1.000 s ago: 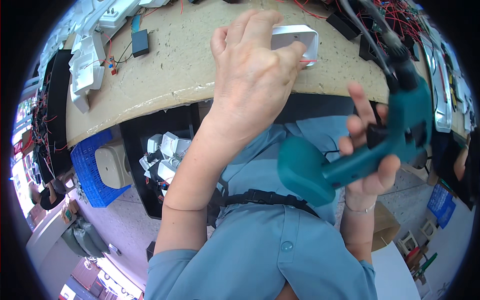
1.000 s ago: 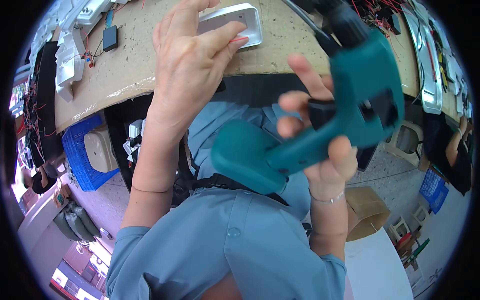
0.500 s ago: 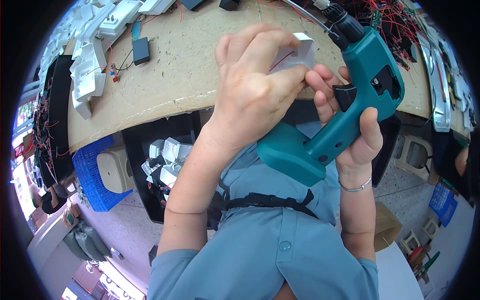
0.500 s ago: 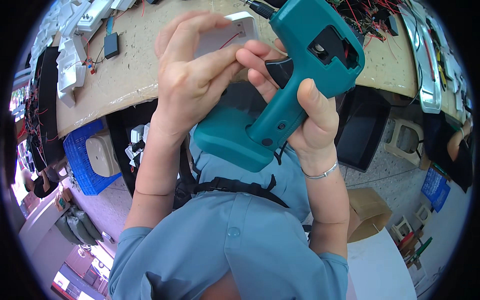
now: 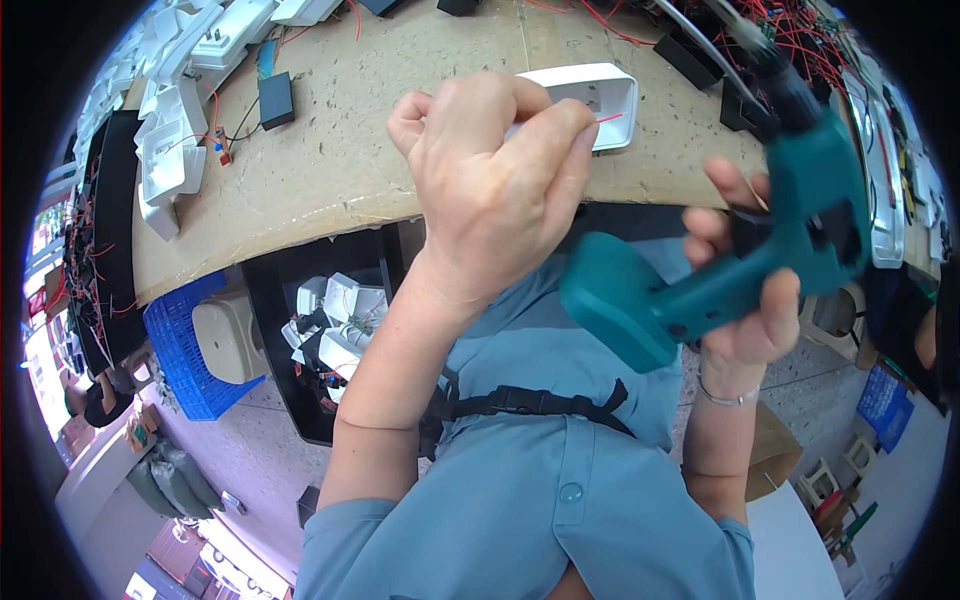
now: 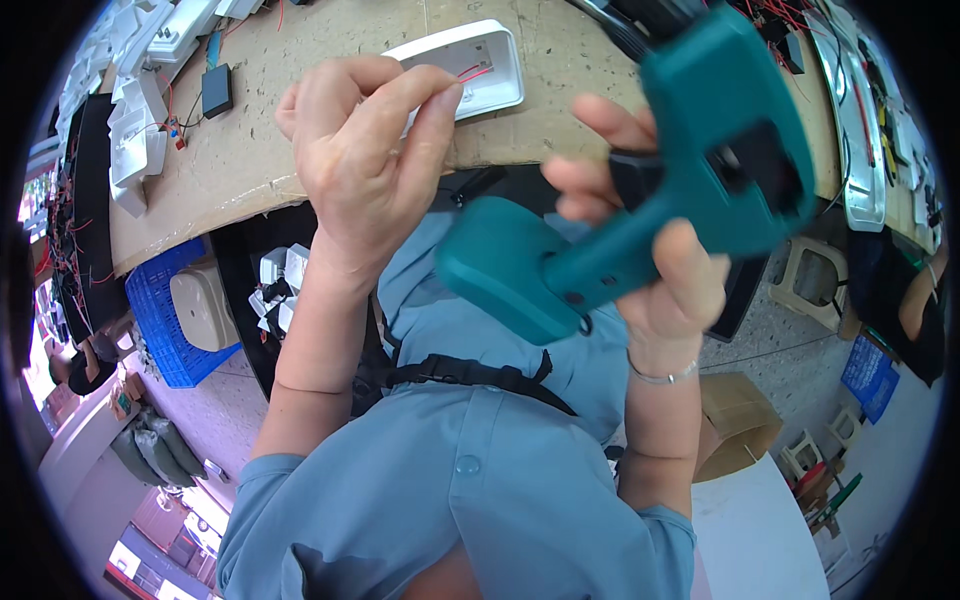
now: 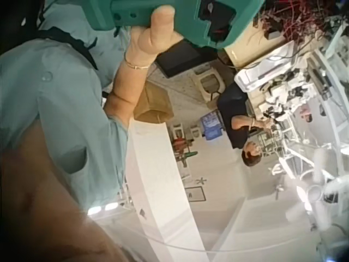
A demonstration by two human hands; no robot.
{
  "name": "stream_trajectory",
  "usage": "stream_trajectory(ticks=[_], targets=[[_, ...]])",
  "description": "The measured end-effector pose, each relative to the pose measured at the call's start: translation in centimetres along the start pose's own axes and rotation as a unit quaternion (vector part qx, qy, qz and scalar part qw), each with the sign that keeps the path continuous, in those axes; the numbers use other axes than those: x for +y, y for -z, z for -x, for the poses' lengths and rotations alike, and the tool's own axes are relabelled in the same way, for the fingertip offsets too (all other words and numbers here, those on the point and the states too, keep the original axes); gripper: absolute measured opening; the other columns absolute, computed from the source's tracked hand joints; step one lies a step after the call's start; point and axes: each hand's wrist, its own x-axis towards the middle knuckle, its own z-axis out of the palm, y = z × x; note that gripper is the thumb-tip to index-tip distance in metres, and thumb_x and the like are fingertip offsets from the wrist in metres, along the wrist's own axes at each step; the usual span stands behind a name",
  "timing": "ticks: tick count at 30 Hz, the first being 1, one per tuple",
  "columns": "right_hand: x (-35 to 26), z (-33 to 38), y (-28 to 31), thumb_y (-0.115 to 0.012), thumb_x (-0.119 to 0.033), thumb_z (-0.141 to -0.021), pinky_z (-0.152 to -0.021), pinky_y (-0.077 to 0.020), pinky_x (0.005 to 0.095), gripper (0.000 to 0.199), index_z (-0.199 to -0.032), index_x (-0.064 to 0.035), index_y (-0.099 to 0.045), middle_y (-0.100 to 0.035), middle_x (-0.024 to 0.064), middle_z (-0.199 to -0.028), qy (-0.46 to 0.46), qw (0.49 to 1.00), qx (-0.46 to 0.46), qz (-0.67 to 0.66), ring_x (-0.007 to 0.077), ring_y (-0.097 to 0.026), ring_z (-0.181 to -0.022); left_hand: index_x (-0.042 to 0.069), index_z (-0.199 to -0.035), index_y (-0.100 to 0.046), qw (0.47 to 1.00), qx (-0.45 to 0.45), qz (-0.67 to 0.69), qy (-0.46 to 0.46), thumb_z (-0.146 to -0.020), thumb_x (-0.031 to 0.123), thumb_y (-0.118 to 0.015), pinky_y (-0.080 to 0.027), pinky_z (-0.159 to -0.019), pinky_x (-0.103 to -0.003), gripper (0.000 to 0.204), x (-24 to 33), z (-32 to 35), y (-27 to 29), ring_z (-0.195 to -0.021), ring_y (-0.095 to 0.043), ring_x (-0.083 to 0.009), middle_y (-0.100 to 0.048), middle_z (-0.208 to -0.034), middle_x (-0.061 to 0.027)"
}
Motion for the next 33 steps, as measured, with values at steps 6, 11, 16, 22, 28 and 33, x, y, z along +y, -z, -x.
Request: stream_trajectory(ticks=[6, 11, 16, 22, 28, 33], targets=[[-3.2, 4.8, -0.1, -0.076, -0.038, -0.073, -0.06, -0.0463, 0.0209, 0.078, -0.127, 0.0061, -0.042, -0.051, 0.0255, -0.122, 0.032, 0.96, 0.084, 0.266, 0.0161, -0.059, -0.074, 0.007, -0.072, -0.061, 0.998, 0.03, -0.061, 0.004, -0.066, 0.006, -0.066, -0.032, -0.077, -0.039, 0.008, -0.2, 0.0, -1.5, -0.085, -0.054, -0.0204, -0.058, -0.092, -0.0047], [-4.2, 7.9, -0.7, -0.079, -0.036, -0.071, -0.065, -0.0479, 0.0214, 0.075, -0.119, 0.0108, -0.046, -0.057, 0.0191, -0.11, -0.012, 0.935, 0.137, 0.326, 0.0147, -0.06, -0.078, 0.003, -0.071, -0.059, 0.999, 0.028, -0.03, -0.008, -0.064, 0.003, -0.064, -0.035, -0.079, -0.04, 0.008, -0.6, -0.1, -1.9, -0.085, -0.054, -0.0244, -0.058, -0.093, -0.0067], [-3.7, 8.3, 0.4, -0.077, -0.029, -0.073, -0.071, -0.0474, 0.026, 0.068, -0.121, 0.0091, -0.047, -0.058, 0.0183, -0.113, -0.029, 0.907, 0.052, 0.416, 0.0144, -0.059, -0.081, 0.001, -0.071, -0.058, 1.0, 0.025, 0.003, -0.015, -0.063, 0.0, -0.061, -0.037, -0.077, -0.037, 0.009, -1.0, -0.1, -2.2, -0.082, -0.053, -0.0241, -0.057, -0.092, -0.0077], [-2.7, 8.0, 0.3, -0.075, -0.023, -0.075, -0.073, -0.0463, 0.0267, 0.064, -0.124, 0.0064, -0.046, -0.058, 0.0187, -0.116, -0.025, 0.901, 0.042, 0.43, 0.0143, -0.058, -0.082, 0.0, -0.071, -0.059, 0.999, 0.029, -0.032, -0.015, -0.064, 0.0, -0.06, -0.036, -0.078, -0.036, 0.007, -0.8, -0.2, -2.2, -0.085, -0.053, -0.0225, -0.056, -0.093, -0.0072], [-2.2, 6.7, -0.4, -0.074, -0.015, -0.076, -0.073, -0.0468, 0.0273, 0.06, -0.125, 0.0061, -0.046, -0.058, 0.019, -0.115, -0.021, 0.907, 0.039, 0.42, 0.0145, -0.058, -0.081, -0.001, -0.071, -0.059, 0.999, 0.027, -0.043, -0.01, -0.065, 0.001, -0.061, -0.036, -0.078, -0.036, 0.007, -0.7, -0.1, -2.4, -0.086, -0.053, -0.0216, -0.055, -0.093, -0.0064], [-1.9, 6.0, -0.8, -0.072, -0.012, -0.077, -0.071, -0.0474, 0.0272, 0.056, -0.123, 0.0054, -0.047, -0.059, 0.0179, -0.111, -0.023, 0.91, 0.047, 0.412, 0.0144, -0.058, -0.079, -0.001, -0.071, -0.059, 0.998, 0.038, -0.047, -0.015, -0.066, 0.001, -0.06, -0.035, -0.077, -0.036, 0.005, -0.8, -0.1, -2.6, -0.084, -0.053, -0.0211, -0.055, -0.091, -0.0058]])
